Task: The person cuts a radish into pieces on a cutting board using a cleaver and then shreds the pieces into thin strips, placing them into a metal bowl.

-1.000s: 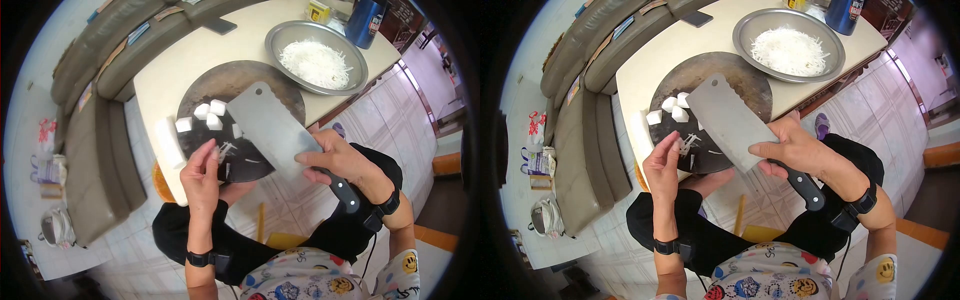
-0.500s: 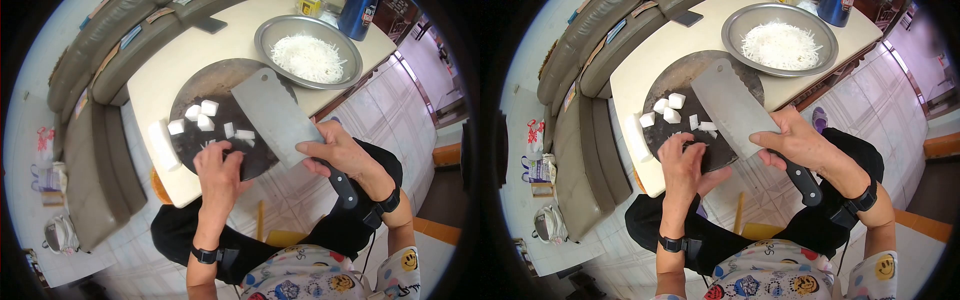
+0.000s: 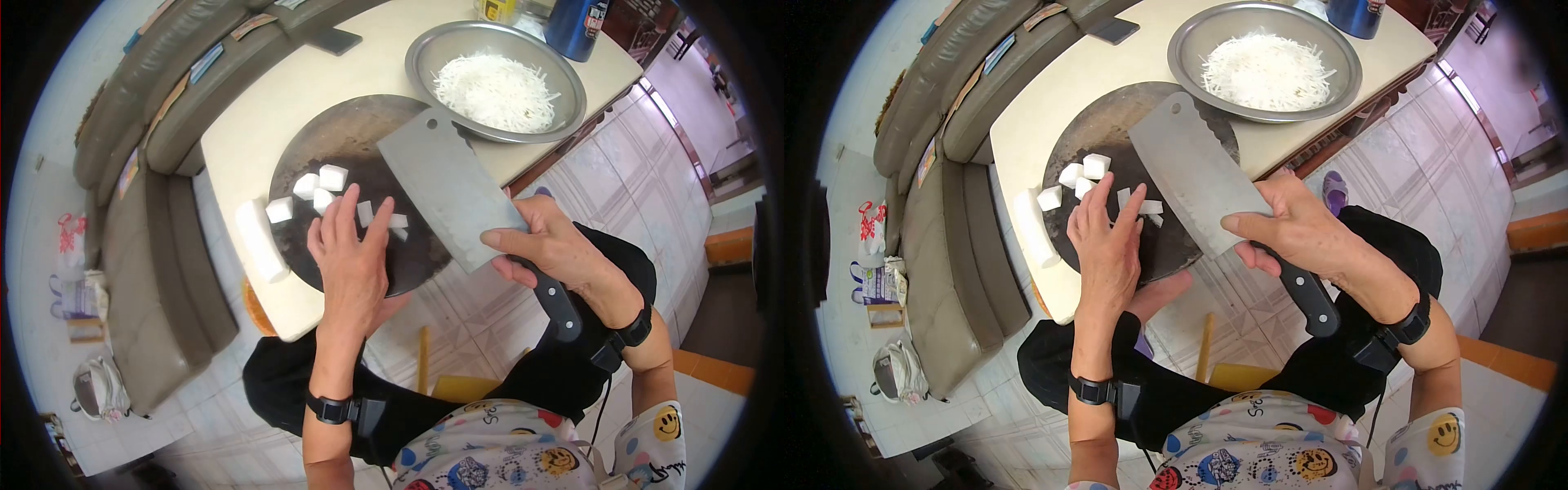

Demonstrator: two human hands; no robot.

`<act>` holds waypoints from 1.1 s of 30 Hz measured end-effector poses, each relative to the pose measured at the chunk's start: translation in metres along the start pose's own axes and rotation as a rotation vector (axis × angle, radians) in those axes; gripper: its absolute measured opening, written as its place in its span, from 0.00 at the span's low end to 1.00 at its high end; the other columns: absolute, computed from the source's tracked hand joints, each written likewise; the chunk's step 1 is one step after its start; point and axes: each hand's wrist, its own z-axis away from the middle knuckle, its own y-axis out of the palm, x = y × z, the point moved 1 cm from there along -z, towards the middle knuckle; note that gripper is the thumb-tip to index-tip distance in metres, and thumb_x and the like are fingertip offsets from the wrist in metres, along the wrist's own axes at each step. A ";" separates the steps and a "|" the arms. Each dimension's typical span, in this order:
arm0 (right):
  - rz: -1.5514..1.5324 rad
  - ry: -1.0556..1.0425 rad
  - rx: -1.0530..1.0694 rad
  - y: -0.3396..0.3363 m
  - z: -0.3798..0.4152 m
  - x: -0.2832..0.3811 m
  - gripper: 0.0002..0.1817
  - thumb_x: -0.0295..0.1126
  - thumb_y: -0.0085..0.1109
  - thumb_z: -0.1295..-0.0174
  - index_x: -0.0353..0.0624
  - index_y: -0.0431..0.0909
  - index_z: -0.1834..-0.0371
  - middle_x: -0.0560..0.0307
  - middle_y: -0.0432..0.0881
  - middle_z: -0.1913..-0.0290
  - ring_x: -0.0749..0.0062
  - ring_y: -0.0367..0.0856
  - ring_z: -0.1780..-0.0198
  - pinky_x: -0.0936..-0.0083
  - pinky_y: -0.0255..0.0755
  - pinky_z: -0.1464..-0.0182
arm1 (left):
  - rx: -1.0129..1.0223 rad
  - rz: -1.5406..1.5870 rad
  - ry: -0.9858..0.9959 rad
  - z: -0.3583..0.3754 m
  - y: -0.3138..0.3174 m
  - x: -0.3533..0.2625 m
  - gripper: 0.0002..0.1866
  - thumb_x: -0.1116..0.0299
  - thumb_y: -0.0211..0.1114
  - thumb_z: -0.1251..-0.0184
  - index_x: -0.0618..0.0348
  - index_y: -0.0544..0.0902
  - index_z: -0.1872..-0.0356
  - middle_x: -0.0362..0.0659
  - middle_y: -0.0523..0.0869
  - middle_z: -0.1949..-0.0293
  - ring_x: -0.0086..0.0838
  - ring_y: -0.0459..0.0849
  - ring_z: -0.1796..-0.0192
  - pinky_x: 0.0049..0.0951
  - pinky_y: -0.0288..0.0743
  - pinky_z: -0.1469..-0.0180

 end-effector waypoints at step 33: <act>1.152 -0.319 0.119 0.024 0.052 -0.001 0.09 0.23 0.59 0.50 0.31 0.70 0.71 0.44 0.77 0.80 0.45 0.79 0.77 0.59 0.70 0.76 | -0.100 0.164 0.193 0.060 -0.007 -0.014 0.18 0.83 0.68 0.48 0.70 0.83 0.53 0.51 0.82 0.53 0.44 0.80 0.50 0.43 0.73 0.49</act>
